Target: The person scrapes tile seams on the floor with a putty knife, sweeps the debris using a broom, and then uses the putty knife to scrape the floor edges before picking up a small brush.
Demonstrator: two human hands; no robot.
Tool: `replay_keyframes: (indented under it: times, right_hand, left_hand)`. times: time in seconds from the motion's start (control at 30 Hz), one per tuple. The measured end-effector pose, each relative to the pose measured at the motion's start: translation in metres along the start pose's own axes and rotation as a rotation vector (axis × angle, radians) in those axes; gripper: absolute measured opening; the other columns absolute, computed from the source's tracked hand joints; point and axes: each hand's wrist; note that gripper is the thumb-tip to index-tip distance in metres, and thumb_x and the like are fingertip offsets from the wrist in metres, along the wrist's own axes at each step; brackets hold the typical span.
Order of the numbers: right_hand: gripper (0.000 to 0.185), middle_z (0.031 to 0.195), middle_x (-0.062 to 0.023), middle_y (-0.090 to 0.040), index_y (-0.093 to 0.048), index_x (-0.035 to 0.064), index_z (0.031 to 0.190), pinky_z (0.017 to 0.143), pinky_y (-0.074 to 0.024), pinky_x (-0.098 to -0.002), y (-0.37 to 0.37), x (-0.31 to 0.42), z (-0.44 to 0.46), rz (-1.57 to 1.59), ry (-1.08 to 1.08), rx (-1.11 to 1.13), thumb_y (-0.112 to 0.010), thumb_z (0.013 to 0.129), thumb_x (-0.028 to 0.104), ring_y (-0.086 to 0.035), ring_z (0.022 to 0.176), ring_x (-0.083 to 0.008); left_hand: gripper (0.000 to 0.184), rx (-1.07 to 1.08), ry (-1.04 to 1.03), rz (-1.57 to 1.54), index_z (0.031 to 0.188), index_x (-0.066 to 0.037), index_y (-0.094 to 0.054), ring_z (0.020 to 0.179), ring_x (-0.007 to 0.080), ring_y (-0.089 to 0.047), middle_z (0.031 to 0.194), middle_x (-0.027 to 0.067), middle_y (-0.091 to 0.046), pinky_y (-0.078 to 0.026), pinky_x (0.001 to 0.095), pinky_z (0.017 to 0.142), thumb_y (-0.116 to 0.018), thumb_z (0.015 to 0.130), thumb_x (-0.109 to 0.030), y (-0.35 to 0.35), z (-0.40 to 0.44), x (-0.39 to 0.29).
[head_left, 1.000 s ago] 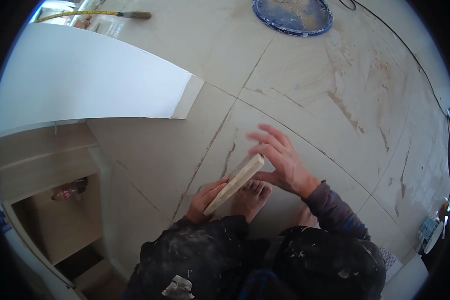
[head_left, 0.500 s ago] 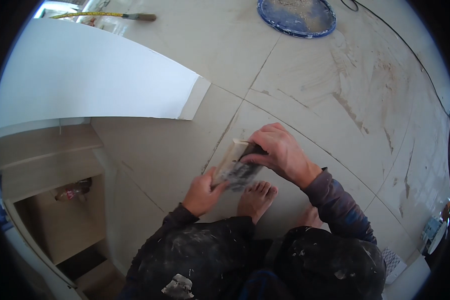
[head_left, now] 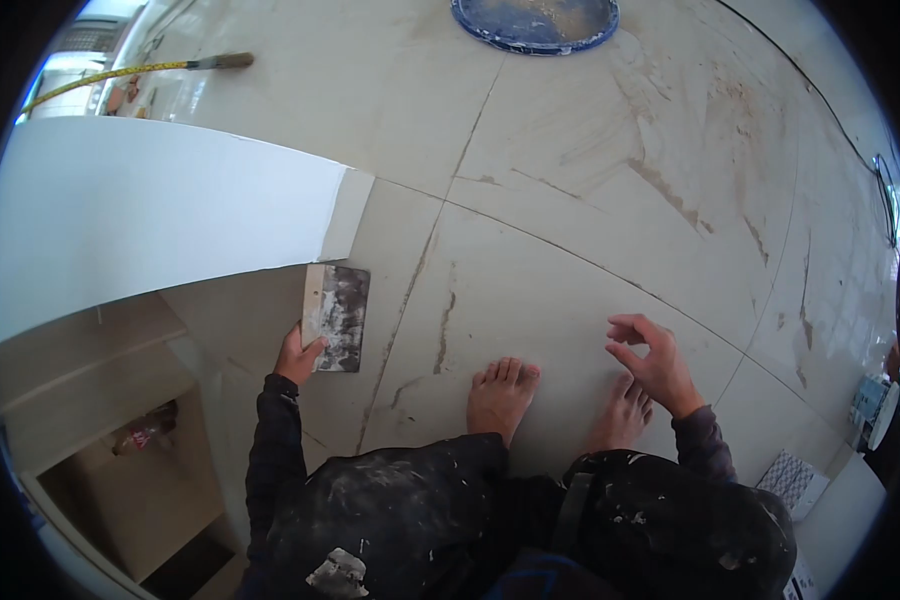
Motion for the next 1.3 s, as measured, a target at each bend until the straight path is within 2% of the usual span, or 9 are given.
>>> replay_keyframes:
  times: [0.17, 0.37, 0.47, 0.57, 0.87, 0.97, 1.07, 1.3]
  right_hand:
    - [0.030, 0.094, -0.0110, -0.068, -0.060, 0.0021, 0.111, 0.080, -0.0521, -0.0338, -0.007, 0.011, -0.013, 0.105, -0.142, -0.057, -0.068, 0.083, 0.011, -0.066, 0.087, -0.0228]
    - [0.030, 0.094, -0.0110, -0.068, -0.060, 0.0035, 0.112, 0.078, -0.0517, -0.0346, -0.011, 0.013, -0.016, 0.114, -0.152, -0.011, -0.067, 0.085, 0.014, -0.066, 0.088, -0.0230]
    - [0.029, 0.093, -0.0109, -0.068, -0.060, 0.0043, 0.112, 0.077, -0.0514, -0.0350, -0.009, 0.019, -0.012, 0.092, -0.126, 0.007, -0.066, 0.085, 0.015, -0.066, 0.088, -0.0235]
    - [0.029, 0.092, -0.0106, -0.068, -0.060, 0.0040, 0.111, 0.076, -0.0515, -0.0351, -0.010, 0.016, -0.010, 0.104, -0.074, 0.007, -0.066, 0.085, 0.015, -0.066, 0.088, -0.0241]
    - [0.029, 0.092, -0.0111, -0.068, -0.059, 0.0035, 0.111, 0.078, -0.0518, -0.0340, -0.014, 0.013, -0.008, 0.115, -0.070, 0.025, -0.066, 0.086, 0.015, -0.067, 0.087, -0.0241]
    - [0.029, 0.092, -0.0114, -0.068, -0.060, 0.0032, 0.111, 0.078, -0.0518, -0.0339, -0.011, 0.014, -0.012, 0.100, -0.069, 0.008, -0.066, 0.086, 0.015, -0.067, 0.086, -0.0242]
    - [0.029, 0.092, -0.0119, -0.068, -0.060, 0.0029, 0.111, 0.078, -0.0518, -0.0337, -0.008, 0.011, -0.016, 0.091, -0.086, -0.034, -0.066, 0.085, 0.014, -0.067, 0.085, -0.0241]
    - [0.028, 0.091, -0.0110, -0.068, -0.060, 0.0034, 0.111, 0.078, -0.0519, -0.0341, -0.013, 0.022, -0.009, 0.103, -0.105, -0.035, -0.066, 0.085, 0.013, -0.067, 0.085, -0.0234]
  left_hand:
    - [0.049, 0.008, -0.024, 0.006, 0.127, 0.003, -0.048, 0.102, 0.0208, -0.057, 0.112, 0.0136, -0.060, -0.044, 0.0321, 0.091, -0.063, 0.084, -0.015, -0.021, 0.005, -0.003]
    - [0.045, -0.023, -0.009, 0.013, 0.123, 0.004, -0.050, 0.098, 0.0215, -0.058, 0.107, 0.0136, -0.061, -0.045, 0.0324, 0.089, -0.063, 0.084, -0.014, -0.030, -0.003, -0.030]
    - [0.044, -0.108, -0.148, 0.166, 0.122, 0.004, -0.051, 0.096, 0.0207, -0.059, 0.107, 0.0131, -0.062, -0.045, 0.0319, 0.088, -0.064, 0.084, -0.013, -0.038, -0.005, -0.033]
    - [0.044, -0.055, -0.081, 0.040, 0.122, 0.004, -0.051, 0.095, 0.0198, -0.059, 0.106, 0.0123, -0.062, -0.046, 0.0318, 0.087, -0.063, 0.084, -0.013, -0.040, -0.004, -0.026]
    - [0.045, 0.060, -0.041, -0.035, 0.124, 0.003, -0.050, 0.097, 0.0176, -0.057, 0.107, 0.0104, -0.061, -0.045, 0.0318, 0.088, -0.064, 0.085, -0.015, -0.027, 0.010, -0.004]
    - [0.047, 0.132, -0.097, 0.034, 0.125, 0.003, -0.049, 0.101, 0.0182, -0.057, 0.111, 0.0109, -0.061, -0.043, 0.0319, 0.092, -0.065, 0.085, -0.015, -0.031, 0.006, -0.016]
    - [0.048, 0.158, -0.044, 0.041, 0.126, 0.003, -0.048, 0.105, 0.0192, -0.056, 0.114, 0.0120, -0.060, -0.042, 0.0324, 0.094, -0.065, 0.085, -0.016, -0.029, 0.008, -0.024]
    - [0.049, 0.157, -0.036, 0.082, 0.126, 0.003, -0.048, 0.104, 0.0199, -0.057, 0.113, 0.0132, -0.061, -0.043, 0.0328, 0.093, -0.065, 0.085, -0.017, -0.027, 0.020, -0.018]
Point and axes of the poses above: each hand's wrist, its own z-axis towards the middle knuckle, its own y-axis out of the back of the hand, x = y × z
